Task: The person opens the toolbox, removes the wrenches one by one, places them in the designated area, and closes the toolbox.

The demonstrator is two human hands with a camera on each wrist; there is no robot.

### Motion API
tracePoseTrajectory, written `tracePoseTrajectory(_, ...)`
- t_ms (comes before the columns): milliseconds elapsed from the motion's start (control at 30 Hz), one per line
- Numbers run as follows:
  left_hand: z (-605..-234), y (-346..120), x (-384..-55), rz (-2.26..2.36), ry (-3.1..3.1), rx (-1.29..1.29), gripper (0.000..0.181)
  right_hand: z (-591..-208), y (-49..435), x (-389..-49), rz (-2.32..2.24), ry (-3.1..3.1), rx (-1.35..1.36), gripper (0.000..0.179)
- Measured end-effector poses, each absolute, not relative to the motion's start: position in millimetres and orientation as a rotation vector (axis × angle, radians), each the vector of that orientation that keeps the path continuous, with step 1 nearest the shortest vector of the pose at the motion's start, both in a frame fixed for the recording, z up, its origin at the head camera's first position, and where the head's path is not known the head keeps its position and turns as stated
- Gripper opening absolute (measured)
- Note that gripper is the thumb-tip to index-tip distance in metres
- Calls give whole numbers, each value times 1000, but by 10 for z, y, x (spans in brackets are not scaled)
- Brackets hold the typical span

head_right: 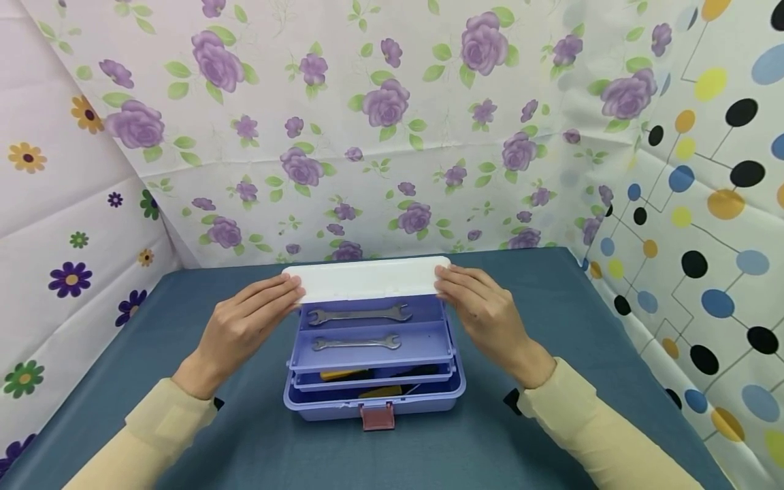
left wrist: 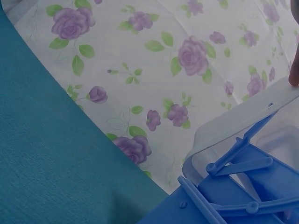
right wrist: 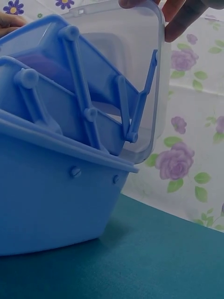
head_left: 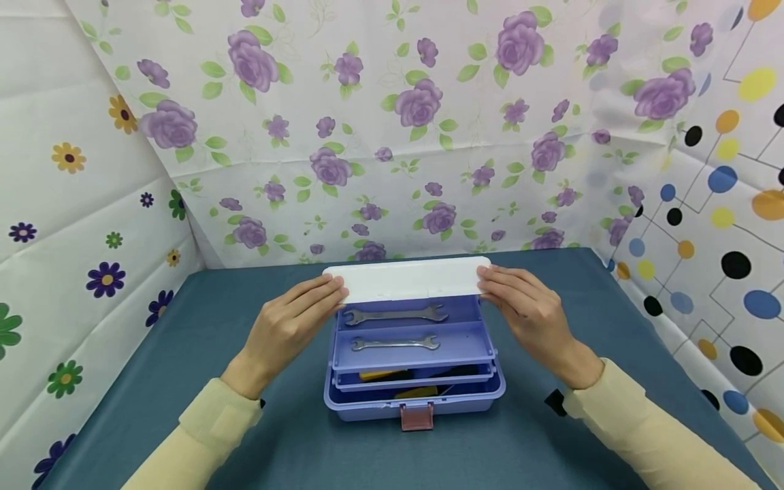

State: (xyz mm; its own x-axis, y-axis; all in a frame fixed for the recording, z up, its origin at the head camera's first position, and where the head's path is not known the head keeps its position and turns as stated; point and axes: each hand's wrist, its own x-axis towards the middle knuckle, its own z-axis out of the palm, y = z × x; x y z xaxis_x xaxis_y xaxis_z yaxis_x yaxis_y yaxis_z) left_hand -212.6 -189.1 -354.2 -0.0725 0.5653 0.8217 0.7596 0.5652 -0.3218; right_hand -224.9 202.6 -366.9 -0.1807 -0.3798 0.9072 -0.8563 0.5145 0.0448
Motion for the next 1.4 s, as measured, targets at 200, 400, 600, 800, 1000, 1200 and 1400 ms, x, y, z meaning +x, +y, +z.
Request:
tracePoseTrajectory(200, -3532, -1877, -2164, -255, -1781, -1072, 28, -3641, 2026, -2299, 614, -1786, 1033, 28)
tracePoseTrajectory(400, -3535, -1875, -2194, -279, -1832, -1027, 32, -3633, 2018, -2354, 607, -1792, 1020, 28)
tracePoseTrajectory(600, -3562, -1867, -2220, -347, -1854, -992, 32, -3638, 2007, -2389, 646, -1775, 1016, 27)
tracePoseTrajectory(800, -3576, -1841, -2206, -444, -1881, -897, 36, -3645, 2009, -2403, 671, -1785, 1005, 26)
tracePoseTrajectory(1000, -3584, -1849, -2187, -469, -1939, -768, 53, -3648, 2010, -2416, 666, -1787, 995, 26)
tracePoseTrajectory(1200, -3664, -1837, -2210, -568, -1993, -670, 52, -3647, 2000, -2426, 660, -1778, 995, 25)
tracePoseTrajectory(1400, -3740, -1805, -2191, -793, -2122, -522, 50, -3645, 1992, -2425, 654, -1783, 979, 25)
